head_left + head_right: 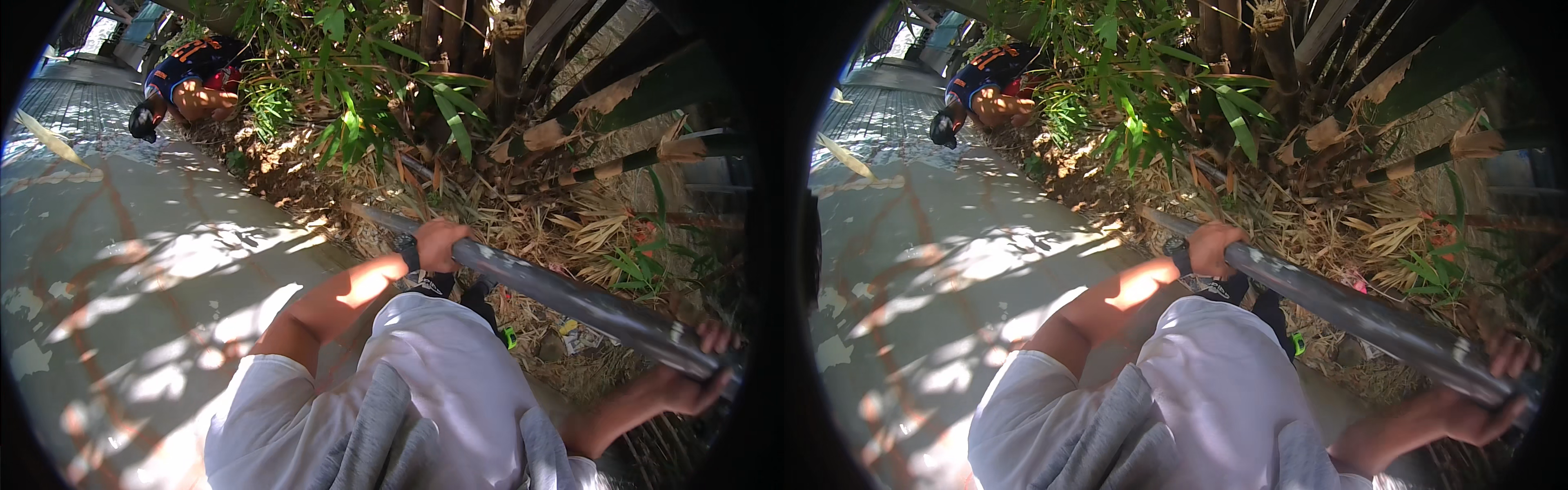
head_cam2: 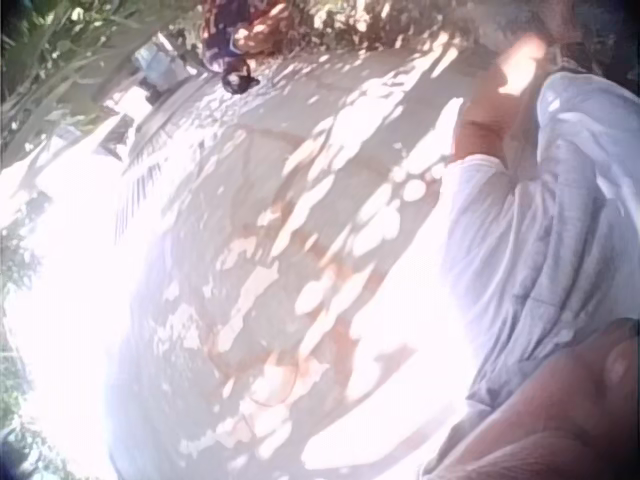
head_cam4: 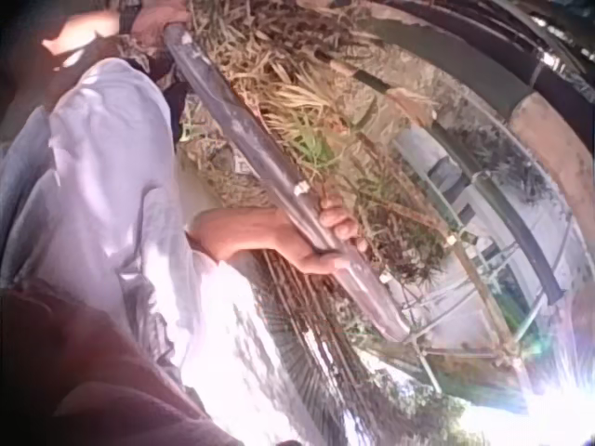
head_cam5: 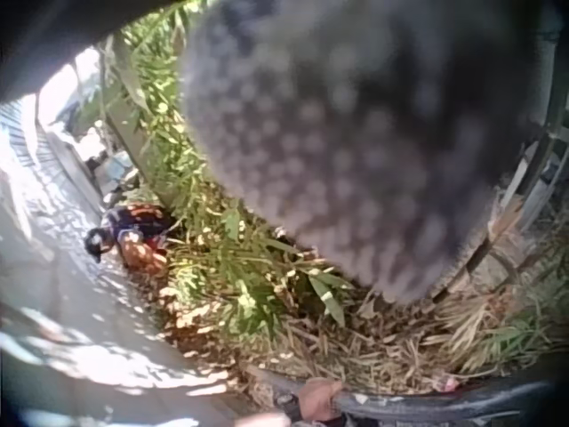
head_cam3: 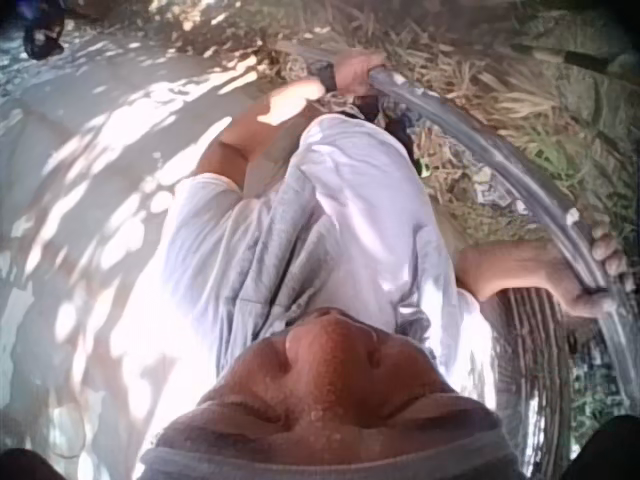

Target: The person uses a long metal rod to push and pull dry leaves and debris along the base of a concrete wall. Another person is visible nearby, also clearing debris by hand. The camera wearer repeatedly moves the rod back and forth to gather the debris.

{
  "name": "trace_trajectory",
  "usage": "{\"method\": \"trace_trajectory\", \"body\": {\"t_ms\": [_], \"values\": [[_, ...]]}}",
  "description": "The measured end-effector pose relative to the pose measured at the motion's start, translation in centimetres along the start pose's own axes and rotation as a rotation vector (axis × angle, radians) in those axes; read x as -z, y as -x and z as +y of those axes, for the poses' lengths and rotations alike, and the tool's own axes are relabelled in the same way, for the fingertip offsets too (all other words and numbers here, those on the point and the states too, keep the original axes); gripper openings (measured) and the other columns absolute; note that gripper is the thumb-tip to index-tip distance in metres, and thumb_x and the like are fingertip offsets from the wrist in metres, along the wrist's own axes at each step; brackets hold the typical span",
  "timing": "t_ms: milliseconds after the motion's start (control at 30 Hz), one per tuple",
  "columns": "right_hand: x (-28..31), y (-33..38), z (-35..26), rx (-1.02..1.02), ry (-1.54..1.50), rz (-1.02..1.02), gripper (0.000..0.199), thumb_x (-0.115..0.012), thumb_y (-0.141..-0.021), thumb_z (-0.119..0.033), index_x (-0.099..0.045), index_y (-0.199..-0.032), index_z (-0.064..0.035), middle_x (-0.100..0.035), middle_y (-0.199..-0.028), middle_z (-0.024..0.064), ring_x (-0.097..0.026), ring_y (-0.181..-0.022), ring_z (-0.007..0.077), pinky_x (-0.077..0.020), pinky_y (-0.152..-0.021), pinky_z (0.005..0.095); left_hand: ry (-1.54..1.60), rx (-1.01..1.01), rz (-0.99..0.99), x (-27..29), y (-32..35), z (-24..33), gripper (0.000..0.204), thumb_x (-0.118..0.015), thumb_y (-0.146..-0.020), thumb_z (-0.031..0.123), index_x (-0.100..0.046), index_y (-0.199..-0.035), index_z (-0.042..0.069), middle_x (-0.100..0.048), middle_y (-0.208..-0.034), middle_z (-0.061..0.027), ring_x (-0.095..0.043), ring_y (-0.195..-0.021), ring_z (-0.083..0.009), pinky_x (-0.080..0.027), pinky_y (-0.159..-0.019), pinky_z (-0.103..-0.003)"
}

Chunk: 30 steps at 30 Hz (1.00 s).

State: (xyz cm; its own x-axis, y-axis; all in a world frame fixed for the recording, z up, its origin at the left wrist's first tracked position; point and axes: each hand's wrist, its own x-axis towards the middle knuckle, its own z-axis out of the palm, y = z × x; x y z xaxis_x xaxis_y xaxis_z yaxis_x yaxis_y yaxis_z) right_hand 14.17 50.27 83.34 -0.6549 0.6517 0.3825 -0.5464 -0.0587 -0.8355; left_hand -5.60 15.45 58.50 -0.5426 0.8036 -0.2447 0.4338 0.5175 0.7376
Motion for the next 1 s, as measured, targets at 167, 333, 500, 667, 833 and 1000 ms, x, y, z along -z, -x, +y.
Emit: {"method": "trace_trajectory", "body": {"t_ms": [167, 333, 500, 667, 833, 1000], "values": [[-0.3, 9.4, 11.7, -0.120, -0.152, 0.148, 0.036, -0.069, -0.085, -0.016, -0.057, -0.119, -0.0138, -0.062, -0.103, 0.0053, -0.060, -0.089, 0.0251, -0.0510, -0.086, 0.0481, -0.162, 0.132, 0.095, -8.7, 1.7, -17.6, 0.040, -0.076, -0.065, 0.014, -0.065, -0.103, 0.009, -0.068, -0.103, -0.0165, -0.063, -0.104, -0.0382, -0.051, -0.091, -0.047], [3.2, 10.3, 9.6, -0.265, -0.100, 0.050, 0.045, -0.071, -0.086, -0.022, -0.045, -0.120, -0.0077, -0.052, -0.098, 0.0069, -0.053, -0.092, 0.0221, -0.0387, -0.095, 0.0412, -0.137, 0.163, 0.145, -14.6, 0.7, -17.5, 0.038, -0.074, -0.065, 0.012, -0.066, -0.102, 0.009, -0.068, -0.100, -0.0164, -0.062, -0.102, -0.0395, -0.051, -0.089, -0.048], [4.9, 11.1, 9.3, -0.274, -0.078, 0.027, 0.045, -0.072, -0.084, -0.026, -0.045, -0.116, -0.0102, -0.050, -0.100, 0.0051, -0.052, -0.093, 0.0208, -0.0377, -0.095, 0.0428, -0.146, 0.291, 0.044, -12.2, 1.1, -14.1, 0.043, -0.075, -0.063, 0.011, -0.065, -0.105, 0.010, -0.067, -0.101, -0.0169, -0.061, -0.102, -0.0402, -0.049, -0.090, -0.049], [4.9, 7.6, 4.5, -0.178, -0.102, -0.078, 0.049, -0.081, -0.076, -0.030, -0.043, -0.102, -0.0143, -0.047, -0.089, -0.0004, -0.052, -0.077, 0.0124, -0.0358, -0.081, 0.0331, -0.060, 0.151, 0.283, -11.6, 3.0, -10.1, 0.045, -0.076, -0.063, 0.013, -0.062, -0.106, 0.009, -0.063, -0.100, -0.0146, -0.057, -0.103, -0.0370, -0.043, -0.093, -0.046], [4.9, 1.7, -2.3, -0.033, -0.225, -0.067, 0.055, -0.084, -0.066, -0.025, -0.042, -0.099, -0.0123, -0.046, -0.081, -0.0010, -0.050, -0.070, 0.0116, -0.0352, -0.076, 0.0300, -0.004, 0.033, 0.360, -10.3, 2.7, -3.4, 0.040, -0.077, -0.063, 0.014, -0.064, -0.100, 0.013, -0.061, -0.096, -0.0100, -0.057, -0.099, -0.0322, -0.041, -0.088, -0.042], [5.9, -2.1, -5.9, 0.058, -0.304, -0.070, 0.047, -0.074, -0.059, -0.011, -0.041, -0.092, -0.0088, -0.043, -0.077, 0.0024, -0.044, -0.066, 0.0136, -0.0327, -0.074, 0.0307, 0.069, -0.019, 0.393, -7.4, 2.1, 0.0, 0.039, -0.077, -0.063, 0.010, -0.064, -0.100, 0.014, -0.061, -0.095, -0.0070, -0.056, -0.098, -0.0302, -0.040, -0.088, -0.040]]}}
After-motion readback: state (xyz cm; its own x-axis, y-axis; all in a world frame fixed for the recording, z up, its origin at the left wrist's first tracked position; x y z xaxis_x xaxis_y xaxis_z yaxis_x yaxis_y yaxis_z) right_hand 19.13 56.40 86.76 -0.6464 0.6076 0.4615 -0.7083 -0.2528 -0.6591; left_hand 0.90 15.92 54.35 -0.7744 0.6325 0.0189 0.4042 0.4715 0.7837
